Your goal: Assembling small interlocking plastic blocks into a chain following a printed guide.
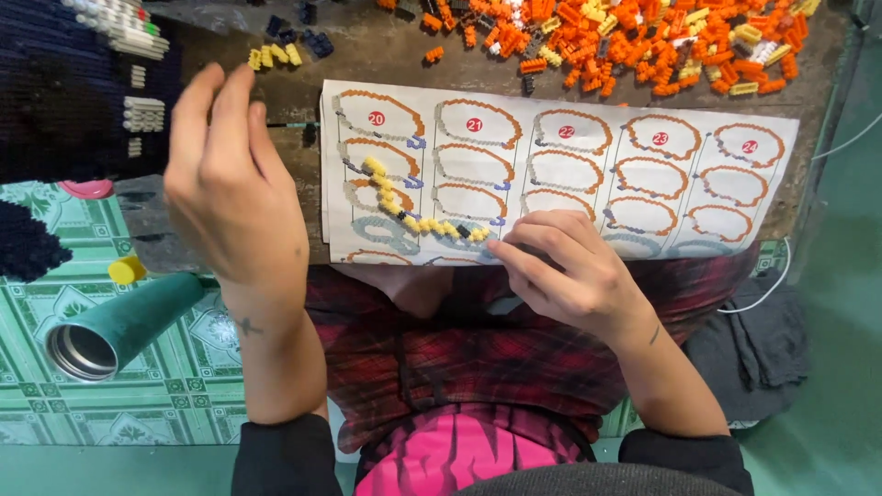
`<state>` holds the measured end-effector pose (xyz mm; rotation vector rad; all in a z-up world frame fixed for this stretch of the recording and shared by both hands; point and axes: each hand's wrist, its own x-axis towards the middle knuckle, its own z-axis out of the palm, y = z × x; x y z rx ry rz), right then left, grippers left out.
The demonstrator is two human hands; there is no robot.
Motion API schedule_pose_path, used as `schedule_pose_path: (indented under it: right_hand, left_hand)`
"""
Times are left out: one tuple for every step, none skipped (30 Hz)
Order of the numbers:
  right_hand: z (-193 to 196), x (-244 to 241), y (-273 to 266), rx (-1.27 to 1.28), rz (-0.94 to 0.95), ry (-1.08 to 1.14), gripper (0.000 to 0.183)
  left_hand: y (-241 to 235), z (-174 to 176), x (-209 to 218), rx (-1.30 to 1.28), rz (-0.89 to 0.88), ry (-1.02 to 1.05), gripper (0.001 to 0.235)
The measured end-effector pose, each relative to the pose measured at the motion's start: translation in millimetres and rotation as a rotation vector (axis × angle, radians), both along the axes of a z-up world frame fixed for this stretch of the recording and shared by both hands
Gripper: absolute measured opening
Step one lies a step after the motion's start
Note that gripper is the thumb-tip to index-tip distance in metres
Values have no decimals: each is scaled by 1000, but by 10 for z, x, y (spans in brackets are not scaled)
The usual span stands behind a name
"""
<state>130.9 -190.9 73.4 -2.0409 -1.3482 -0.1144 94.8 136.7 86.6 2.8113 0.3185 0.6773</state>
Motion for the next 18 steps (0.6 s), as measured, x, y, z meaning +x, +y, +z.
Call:
schedule_pose_path:
  right_hand:
    - [7, 13, 5, 1, 1, -3, 17]
    - [15, 11, 6, 6, 3, 6, 16]
    - [23, 10, 6, 12, 5, 15, 15]
    - [19, 18, 12, 13, 4, 14, 15]
    - [14, 26, 18, 57, 9, 39, 12]
    - [10, 29, 19, 97, 14, 66, 10]
    - [-7, 14, 15, 96, 13, 66, 10]
    - [-23, 2, 12, 135, -24, 107, 10]
    - [-38, -12, 12, 175, -62, 148, 12]
    - [-43, -9, 6, 174, -60, 148, 12]
    - [-50, -7, 1, 180, -65, 160, 11]
    - [-55, -12, -7, 184, -72, 175, 11]
    - [-57, -19, -14, 183, -71, 176, 11]
    - [-60, -21, -18, 186, -73, 187, 12]
    - [-62, -22, -24, 188, -76, 197, 14]
    - [-59, -22, -30, 190, -74, 198, 14]
    - [-54, -18, -39, 193, -78, 225, 14]
    - [-48, -12, -49, 197, -87, 249, 15]
  left_hand:
    - [29, 0, 63, 1, 1, -3, 22]
    - [56, 0, 117, 40, 7, 34, 27]
    - [80, 0, 171, 79, 13, 70, 34]
    - [91, -10, 196, 80, 12, 69, 34]
    - [103, -22, 221, 99, 21, 82, 34]
    - [109, -40, 241, 115, 30, 96, 34]
    - [94, -49, 245, 114, 29, 96, 34]
    - [81, -53, 251, 110, 70, 119, 29]
    - [70, -57, 256, 106, 111, 143, 24]
    - [69, -66, 258, 106, 113, 142, 24]
    - [69, -77, 259, 102, 117, 143, 22]
    - [67, -88, 255, 98, 120, 146, 20]
    - [58, -69, 232, 98, 121, 147, 20]
    - [52, -46, 214, 72, 77, 91, 18]
    - [45, -22, 197, 46, 33, 35, 17]
    - [-38, 84, 86, 47, 35, 36, 17]
    - [-124, 191, -22, -27, -29, 2, 8]
    - [-209, 299, -111, -100, -98, -36, 8]
